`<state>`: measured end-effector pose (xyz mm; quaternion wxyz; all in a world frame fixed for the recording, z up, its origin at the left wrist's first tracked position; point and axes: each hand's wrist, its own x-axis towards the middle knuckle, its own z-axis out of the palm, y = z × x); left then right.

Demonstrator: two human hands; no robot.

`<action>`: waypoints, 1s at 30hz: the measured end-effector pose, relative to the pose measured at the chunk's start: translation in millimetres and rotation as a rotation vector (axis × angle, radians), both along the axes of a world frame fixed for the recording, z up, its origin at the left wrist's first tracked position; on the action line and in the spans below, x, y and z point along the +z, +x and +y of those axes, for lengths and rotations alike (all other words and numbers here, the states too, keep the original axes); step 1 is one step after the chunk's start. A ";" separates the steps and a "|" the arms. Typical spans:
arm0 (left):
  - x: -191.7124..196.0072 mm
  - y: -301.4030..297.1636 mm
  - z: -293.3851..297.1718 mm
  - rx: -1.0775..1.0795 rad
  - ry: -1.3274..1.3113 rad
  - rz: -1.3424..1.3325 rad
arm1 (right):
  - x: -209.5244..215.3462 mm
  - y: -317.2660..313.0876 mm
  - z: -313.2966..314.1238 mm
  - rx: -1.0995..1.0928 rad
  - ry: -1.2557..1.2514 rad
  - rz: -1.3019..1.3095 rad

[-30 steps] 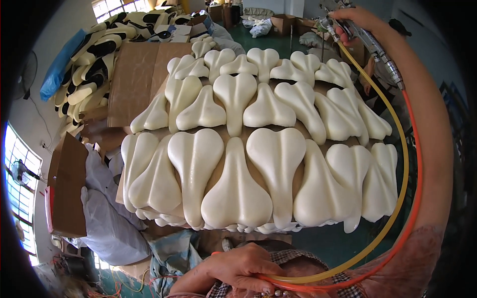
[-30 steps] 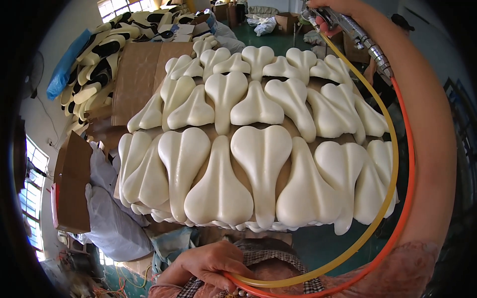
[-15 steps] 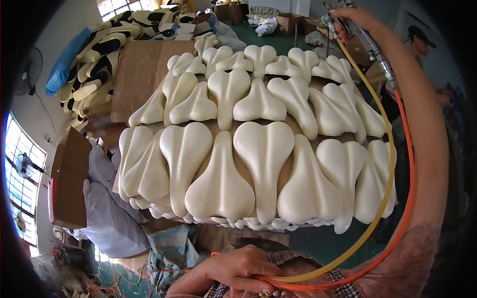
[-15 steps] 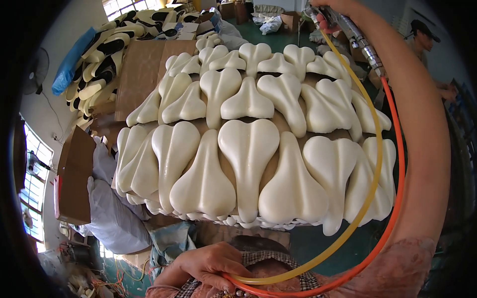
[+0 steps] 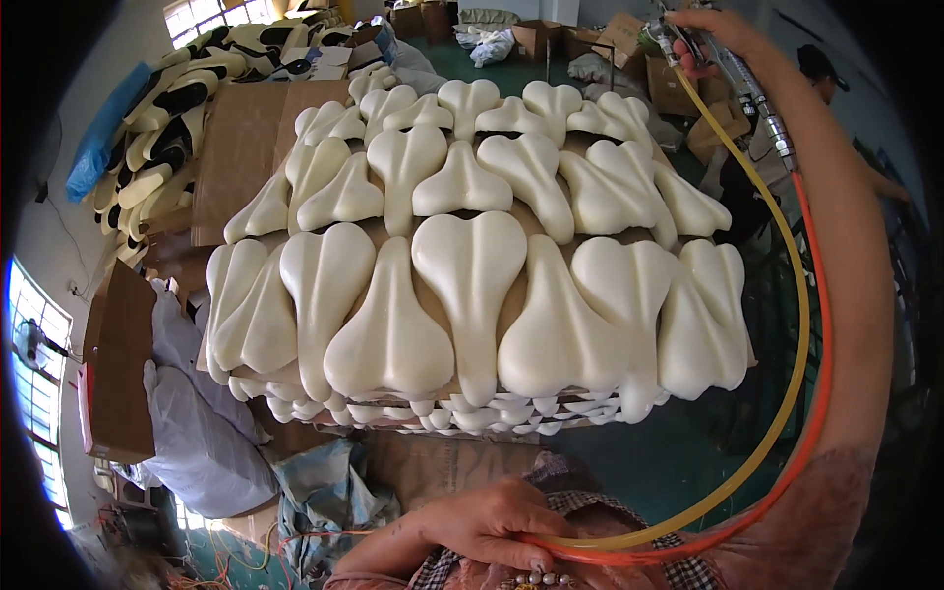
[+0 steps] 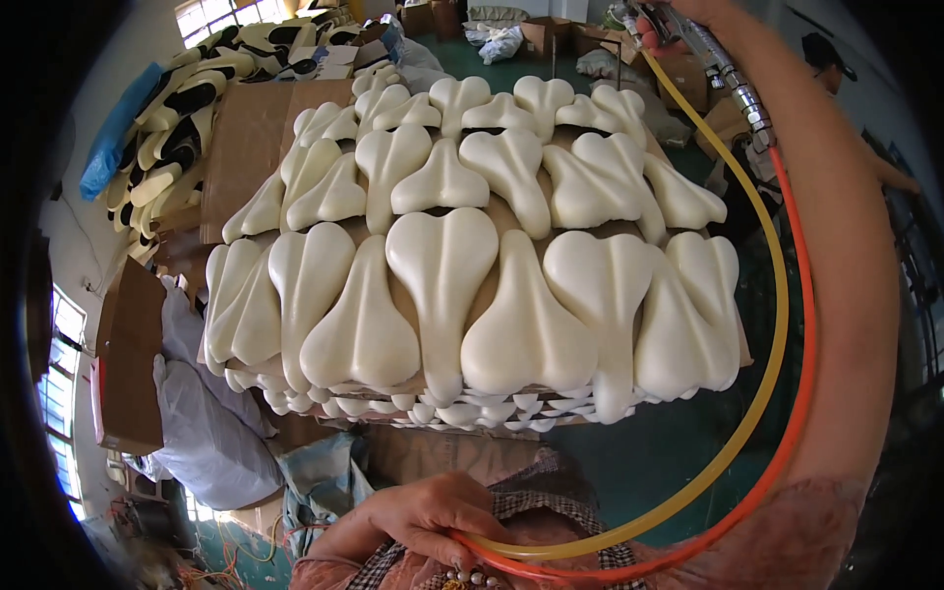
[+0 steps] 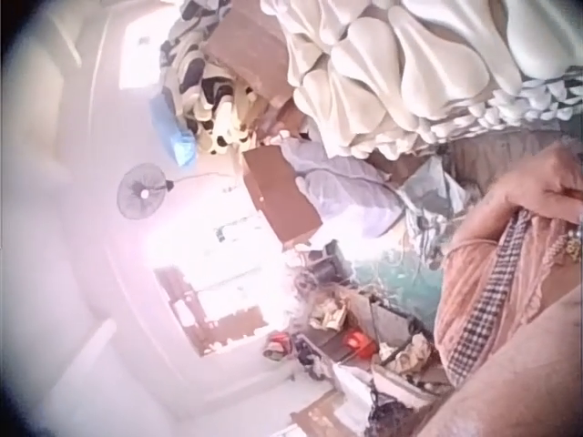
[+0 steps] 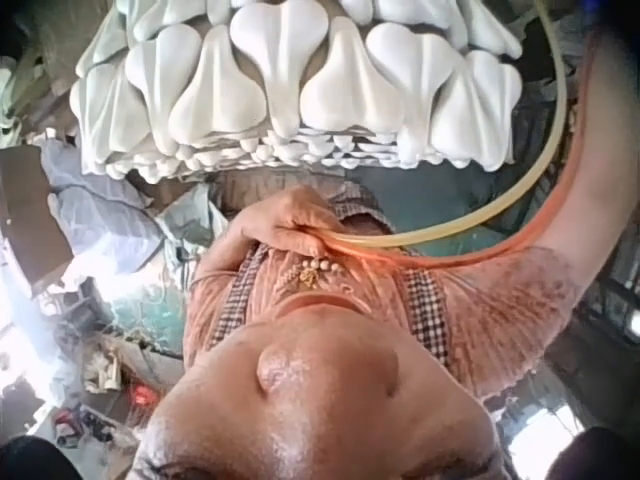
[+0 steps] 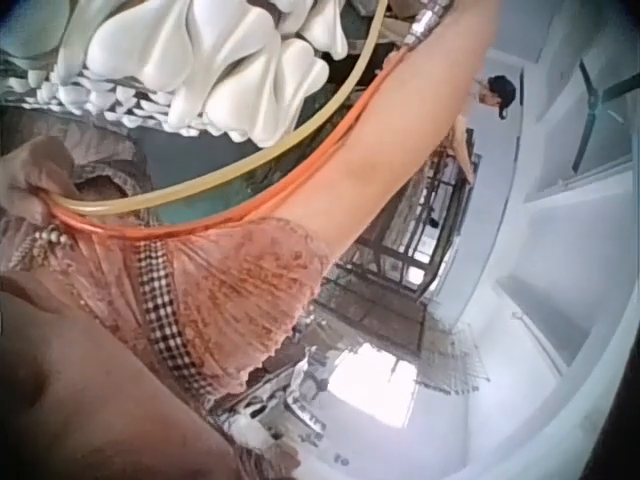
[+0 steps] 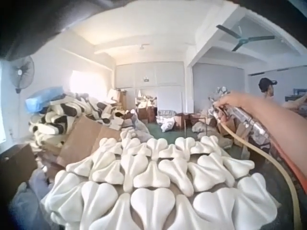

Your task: Apply spray coating or adhesive to layers of bicycle seats in a factory setting.

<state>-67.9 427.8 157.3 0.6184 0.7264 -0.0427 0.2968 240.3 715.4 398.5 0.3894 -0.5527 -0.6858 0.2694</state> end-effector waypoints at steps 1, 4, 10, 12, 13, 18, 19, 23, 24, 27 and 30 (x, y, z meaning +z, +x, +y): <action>3.4 12.7 3.3 -0.007 0.017 -0.014 | 4.8 21.0 3.3 -0.031 -0.025 -0.036; 5.5 49.5 7.6 -0.006 -0.025 -0.003 | 15.3 59.4 25.8 -0.039 -0.104 -0.096; 5.5 119.4 27.4 0.070 0.067 0.047 | 12.7 96.0 109.4 0.064 0.016 -0.048; 9.6 139.4 33.4 0.098 0.061 -0.004 | 17.3 115.2 137.7 0.092 -0.134 0.056; 11.6 145.2 35.5 0.139 0.056 -0.041 | 8.7 106.2 132.8 0.134 -0.090 0.056; 11.7 161.2 22.6 0.212 -0.117 -0.001 | -10.9 106.0 143.0 0.089 -0.185 0.140; 11.5 160.5 23.3 0.174 0.038 0.096 | -13.0 105.4 140.0 0.052 -0.209 0.198; 10.2 166.3 10.7 0.167 0.008 0.010 | -26.4 108.5 117.5 0.246 -0.383 0.040; 5.4 170.5 -3.8 0.233 -0.144 -0.046 | -27.5 96.1 112.3 0.272 -0.393 0.043; 5.5 182.9 -17.2 0.240 -0.276 -0.119 | -12.2 114.0 95.3 0.130 -0.227 0.086; -0.1 191.4 -13.5 0.219 -0.155 -0.061 | -11.2 130.0 78.4 0.311 -0.322 0.017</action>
